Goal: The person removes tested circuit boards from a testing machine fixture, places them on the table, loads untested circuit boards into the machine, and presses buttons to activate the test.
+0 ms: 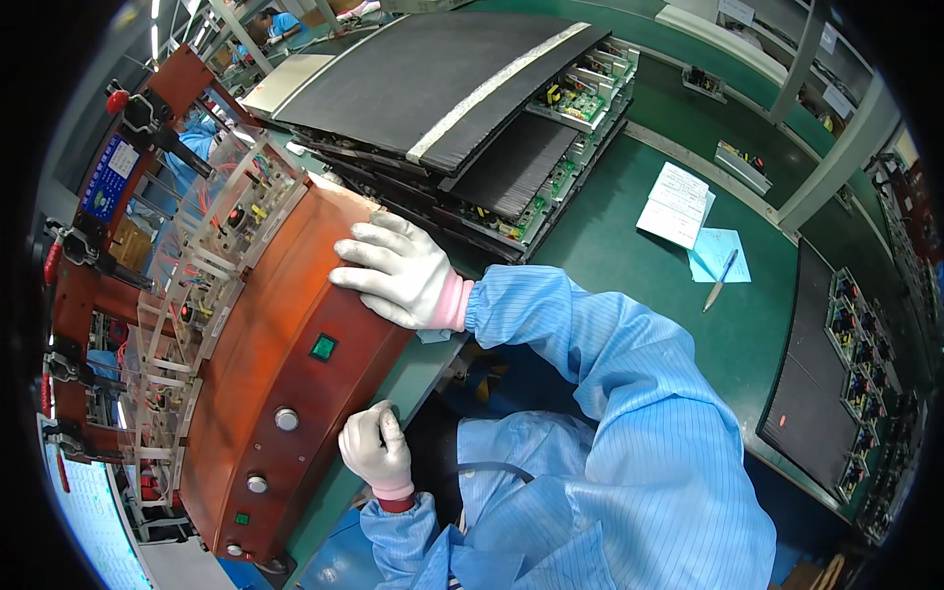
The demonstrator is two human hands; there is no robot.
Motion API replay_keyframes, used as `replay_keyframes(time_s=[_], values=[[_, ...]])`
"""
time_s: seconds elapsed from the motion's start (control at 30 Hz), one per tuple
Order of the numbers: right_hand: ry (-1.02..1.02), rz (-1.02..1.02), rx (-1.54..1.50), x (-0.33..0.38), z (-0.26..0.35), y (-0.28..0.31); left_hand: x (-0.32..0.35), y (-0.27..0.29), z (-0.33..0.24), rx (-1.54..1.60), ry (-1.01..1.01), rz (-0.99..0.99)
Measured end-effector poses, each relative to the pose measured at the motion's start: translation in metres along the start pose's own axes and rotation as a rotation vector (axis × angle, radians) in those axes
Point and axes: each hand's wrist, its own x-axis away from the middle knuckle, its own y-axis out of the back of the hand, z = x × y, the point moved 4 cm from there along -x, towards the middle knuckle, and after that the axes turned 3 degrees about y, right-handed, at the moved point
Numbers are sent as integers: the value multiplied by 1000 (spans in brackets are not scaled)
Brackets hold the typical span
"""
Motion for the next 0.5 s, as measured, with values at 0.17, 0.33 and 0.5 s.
replay_keyframes(time_s=[0.17,0.33,0.5], values=[[5,-4,-2,-1,1,1,2,2,0,-1,6,2],[15,-21,-20,-5,5,2,7,4,3,-29,35,38],[12,-8,23,-3,-4,6,4,-10,6,-27,-17,43]])
